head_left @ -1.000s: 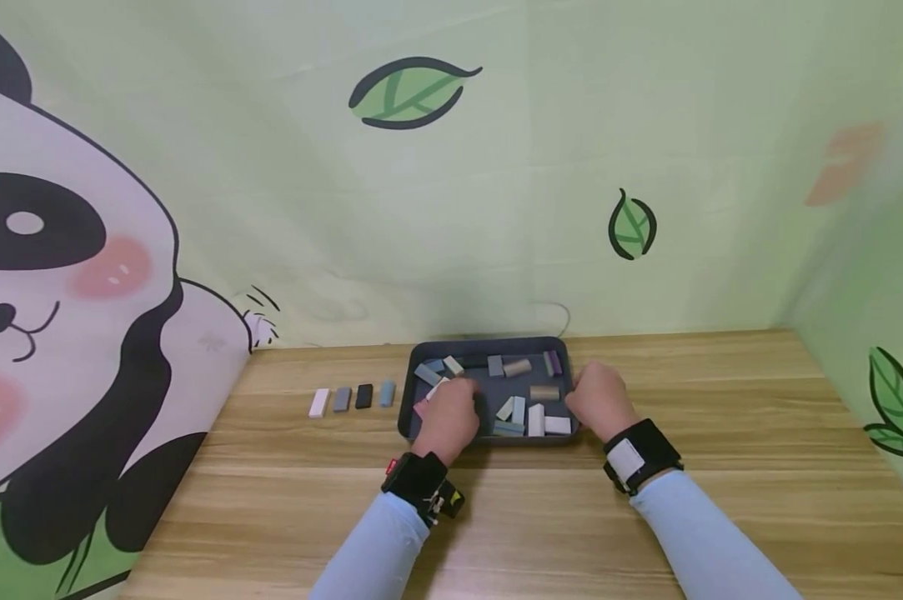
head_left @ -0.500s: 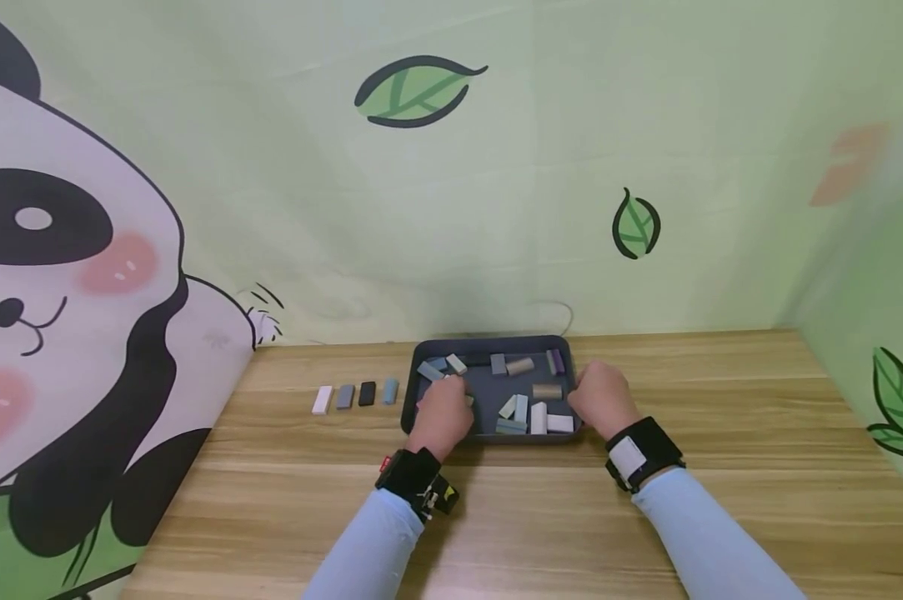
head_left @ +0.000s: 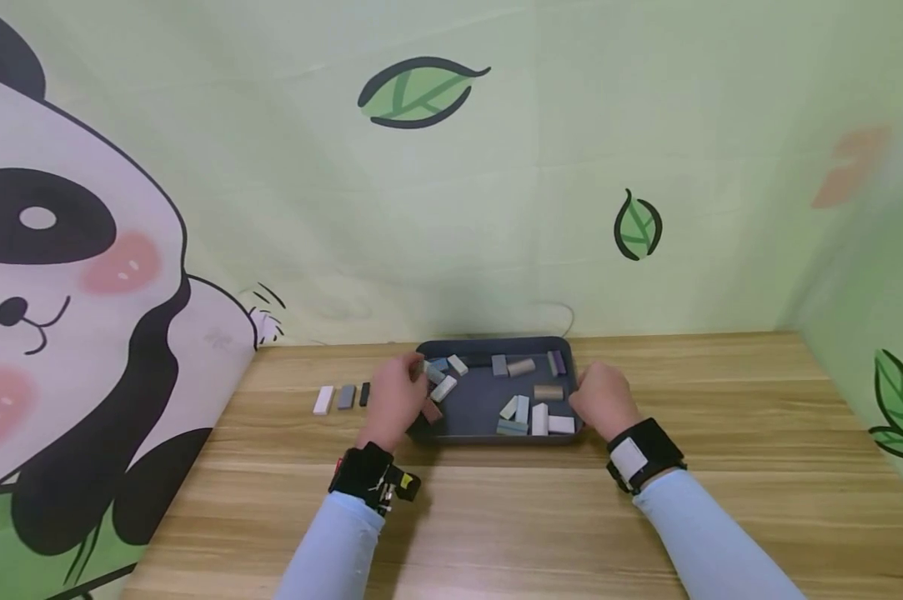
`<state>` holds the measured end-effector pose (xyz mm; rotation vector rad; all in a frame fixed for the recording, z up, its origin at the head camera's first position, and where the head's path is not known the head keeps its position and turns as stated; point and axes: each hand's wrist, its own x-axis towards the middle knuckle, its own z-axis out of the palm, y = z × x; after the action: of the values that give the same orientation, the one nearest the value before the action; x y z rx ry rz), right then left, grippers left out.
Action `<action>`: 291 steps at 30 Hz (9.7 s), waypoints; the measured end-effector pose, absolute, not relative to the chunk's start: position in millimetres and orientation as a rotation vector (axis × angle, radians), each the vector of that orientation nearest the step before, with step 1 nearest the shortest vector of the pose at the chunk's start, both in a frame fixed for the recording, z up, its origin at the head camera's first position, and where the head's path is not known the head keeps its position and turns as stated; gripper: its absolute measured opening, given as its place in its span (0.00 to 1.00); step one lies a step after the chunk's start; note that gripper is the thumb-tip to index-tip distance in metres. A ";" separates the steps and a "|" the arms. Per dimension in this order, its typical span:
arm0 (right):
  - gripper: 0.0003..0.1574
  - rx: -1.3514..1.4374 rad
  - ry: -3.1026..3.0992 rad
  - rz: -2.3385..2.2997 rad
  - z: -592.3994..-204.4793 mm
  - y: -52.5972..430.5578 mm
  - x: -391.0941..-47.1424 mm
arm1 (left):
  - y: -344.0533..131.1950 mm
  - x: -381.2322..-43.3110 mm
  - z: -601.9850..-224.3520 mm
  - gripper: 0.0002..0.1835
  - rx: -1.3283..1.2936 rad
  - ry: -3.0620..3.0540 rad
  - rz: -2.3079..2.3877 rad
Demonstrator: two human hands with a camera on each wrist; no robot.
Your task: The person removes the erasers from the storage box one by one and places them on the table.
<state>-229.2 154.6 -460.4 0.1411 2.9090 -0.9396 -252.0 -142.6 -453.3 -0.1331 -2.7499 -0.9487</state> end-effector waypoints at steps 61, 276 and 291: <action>0.13 0.187 2.877 -0.945 -459.8 152.7 -229.4 | -297.6 -267.8 -470.9 0.23 0.573 -2.728 -0.750; 0.19 0.199 2.848 -0.963 -461.4 153.0 -230.4 | -38.9 -230.5 -468.1 0.17 -0.353 -3.200 -1.039; 0.17 0.202 2.844 -0.975 -459.6 152.0 -230.1 | -51.5 -228.3 -473.6 0.08 -0.346 -3.099 -0.850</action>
<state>-230.1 152.0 -459.6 0.2015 2.8441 -0.9747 -228.3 -51.5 -473.6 -0.3457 -3.0993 -0.8497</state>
